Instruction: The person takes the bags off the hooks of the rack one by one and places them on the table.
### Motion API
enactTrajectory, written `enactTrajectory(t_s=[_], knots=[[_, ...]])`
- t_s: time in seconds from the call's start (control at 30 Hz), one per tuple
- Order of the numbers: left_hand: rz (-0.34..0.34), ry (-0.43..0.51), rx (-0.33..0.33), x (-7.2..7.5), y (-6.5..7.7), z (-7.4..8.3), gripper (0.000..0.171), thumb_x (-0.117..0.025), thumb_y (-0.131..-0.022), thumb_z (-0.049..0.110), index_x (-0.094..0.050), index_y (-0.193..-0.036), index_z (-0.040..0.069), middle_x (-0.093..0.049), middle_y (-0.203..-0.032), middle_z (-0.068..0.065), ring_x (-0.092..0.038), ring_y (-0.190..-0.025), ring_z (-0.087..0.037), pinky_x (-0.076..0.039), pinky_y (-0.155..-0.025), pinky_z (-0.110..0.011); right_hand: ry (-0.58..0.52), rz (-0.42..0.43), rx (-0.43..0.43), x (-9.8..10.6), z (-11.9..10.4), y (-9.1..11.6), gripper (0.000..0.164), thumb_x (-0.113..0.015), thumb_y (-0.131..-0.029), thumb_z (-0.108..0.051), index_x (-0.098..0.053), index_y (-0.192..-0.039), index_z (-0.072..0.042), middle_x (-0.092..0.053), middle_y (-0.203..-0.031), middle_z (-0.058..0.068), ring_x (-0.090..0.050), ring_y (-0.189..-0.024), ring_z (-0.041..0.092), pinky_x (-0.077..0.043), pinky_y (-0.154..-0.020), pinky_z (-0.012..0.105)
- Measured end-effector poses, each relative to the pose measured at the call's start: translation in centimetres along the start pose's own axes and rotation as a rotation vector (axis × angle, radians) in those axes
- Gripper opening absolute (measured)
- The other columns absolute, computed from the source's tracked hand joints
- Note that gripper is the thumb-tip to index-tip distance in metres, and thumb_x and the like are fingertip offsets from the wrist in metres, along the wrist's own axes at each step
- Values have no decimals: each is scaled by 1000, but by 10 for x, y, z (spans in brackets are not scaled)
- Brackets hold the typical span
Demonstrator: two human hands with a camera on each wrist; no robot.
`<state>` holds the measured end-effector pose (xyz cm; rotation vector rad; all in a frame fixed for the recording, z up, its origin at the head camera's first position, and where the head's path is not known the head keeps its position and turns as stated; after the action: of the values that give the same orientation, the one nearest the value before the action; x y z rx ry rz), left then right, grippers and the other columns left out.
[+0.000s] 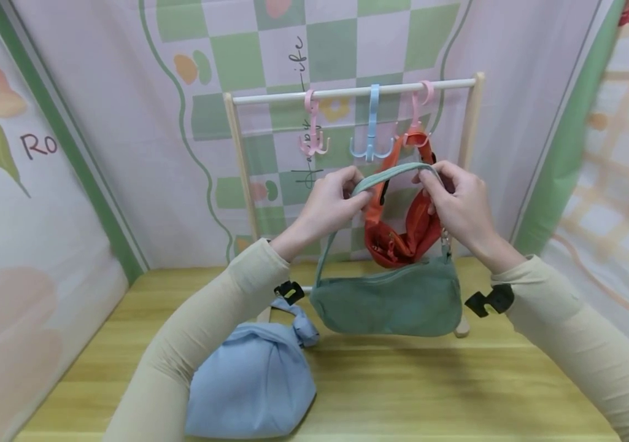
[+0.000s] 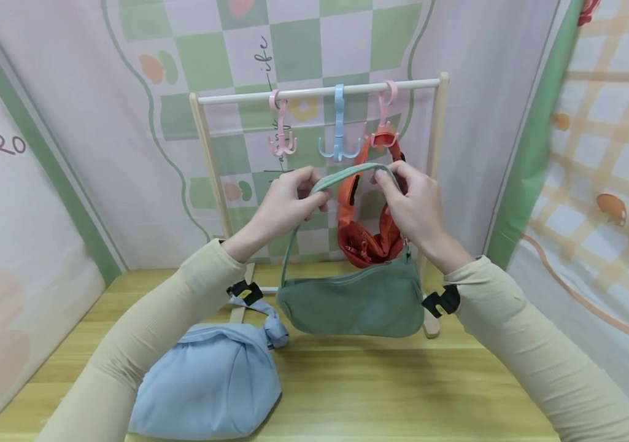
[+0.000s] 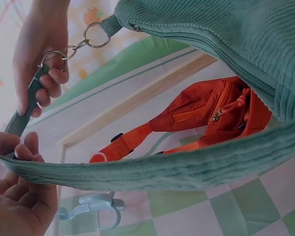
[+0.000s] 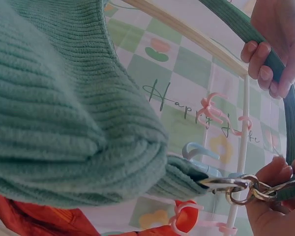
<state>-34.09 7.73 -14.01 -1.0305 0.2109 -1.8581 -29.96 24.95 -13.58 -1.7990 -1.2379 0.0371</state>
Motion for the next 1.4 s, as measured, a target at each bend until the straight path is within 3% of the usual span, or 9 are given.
enactTrajectory(t_s=[0.23, 0.43, 0.77, 0.93, 1.17, 1.4], knots=[[-2, 43, 7, 2, 4, -4, 8, -55, -86, 20, -54, -80, 14, -61, -67, -3, -47, -53, -15, -36, -48, -24, -21, -28, 0, 0, 4, 4, 25, -53, -87, -34, -62, -90, -11, -47, -59, 2, -42, -48, 11, -35, -39, 22], [51, 51, 32, 11, 7, -11, 11, -58, -83, 21, -54, -77, 13, -60, -64, -3, -53, -56, -17, -38, -48, -24, -68, -96, -40, -5, 9, 6, 25, -55, -86, -33, -62, -94, -10, -45, -59, 0, -38, -48, 11, -32, -40, 24], [111, 76, 49, 22, 13, -18, 15, -62, -82, 22, -54, -74, 12, -43, -54, 0, -35, -49, -11, -29, -45, -21, -156, -220, -187, -13, 20, 10, 30, -57, -83, -39, -60, -97, -12, -45, -59, -2, -38, -48, 12, -34, -39, 28], [111, 84, 107, 28, 25, -6, 14, -61, -82, 16, -55, -77, 4, -36, -53, 1, -30, -49, -11, -26, -46, -21, -154, -251, -244, -14, 27, 13, 32, -58, -82, -41, -59, -98, -14, -43, -58, -4, -36, -47, 11, -33, -39, 29], [129, 95, 98, 28, 20, -35, 15, -63, -80, 26, -57, -74, 14, -41, -52, 1, -30, -49, -12, -27, -45, -22, -169, -266, -294, -13, 37, 16, 36, -59, -81, -40, -57, -102, -11, -41, -58, -7, -37, -49, 12, -35, -42, 29], [135, 132, 110, 32, 24, -41, 15, -64, -80, 26, -58, -75, 13, -41, -51, 0, -29, -47, -12, -25, -43, -22, -186, -269, -319, -9, 42, 18, 35, -60, -81, -40, -57, -103, -13, -45, -58, -6, -41, -51, 12, -38, -46, 29]])
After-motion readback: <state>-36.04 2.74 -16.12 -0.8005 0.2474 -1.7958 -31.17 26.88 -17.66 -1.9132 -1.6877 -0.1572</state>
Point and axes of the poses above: each hand's wrist, its own y-axis away from the middle knuckle, its own x-axis out of the back of the hand, z = x × y, the point moved 9 cm from there along -y, towards the middle knuckle
